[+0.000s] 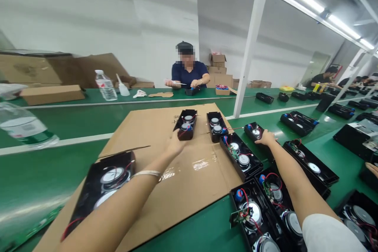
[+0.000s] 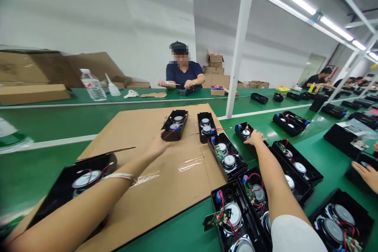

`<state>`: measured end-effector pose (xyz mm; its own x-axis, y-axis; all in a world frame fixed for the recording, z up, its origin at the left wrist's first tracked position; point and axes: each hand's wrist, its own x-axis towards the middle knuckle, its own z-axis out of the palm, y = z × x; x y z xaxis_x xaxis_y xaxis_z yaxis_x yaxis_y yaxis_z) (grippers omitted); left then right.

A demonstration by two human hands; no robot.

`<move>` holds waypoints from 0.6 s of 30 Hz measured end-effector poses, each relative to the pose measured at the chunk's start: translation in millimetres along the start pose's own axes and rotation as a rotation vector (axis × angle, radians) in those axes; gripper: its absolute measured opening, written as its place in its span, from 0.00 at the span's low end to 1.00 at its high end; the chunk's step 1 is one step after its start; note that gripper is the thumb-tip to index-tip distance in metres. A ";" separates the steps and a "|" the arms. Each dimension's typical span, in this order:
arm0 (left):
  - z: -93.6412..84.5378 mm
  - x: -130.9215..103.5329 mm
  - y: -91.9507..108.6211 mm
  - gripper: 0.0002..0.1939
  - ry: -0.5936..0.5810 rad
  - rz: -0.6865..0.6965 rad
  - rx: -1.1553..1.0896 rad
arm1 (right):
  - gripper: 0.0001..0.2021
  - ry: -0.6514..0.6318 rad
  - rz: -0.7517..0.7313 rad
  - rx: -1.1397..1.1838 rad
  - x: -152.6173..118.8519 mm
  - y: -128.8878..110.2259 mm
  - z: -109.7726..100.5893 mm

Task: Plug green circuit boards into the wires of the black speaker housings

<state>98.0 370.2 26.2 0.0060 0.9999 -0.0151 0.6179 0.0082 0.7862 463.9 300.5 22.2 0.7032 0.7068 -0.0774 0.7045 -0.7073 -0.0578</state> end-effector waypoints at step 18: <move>13.1 18.2 -9.5 0.17 -0.093 -0.069 0.360 | 0.26 -0.053 -0.755 0.335 -217.5 140.6 -65.0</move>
<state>102.5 388.1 10.4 0.0159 0.9914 -0.1300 0.8562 0.0537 0.5139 416.2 48.2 95.6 0.0405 0.9977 0.0548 0.9138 -0.0148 -0.4060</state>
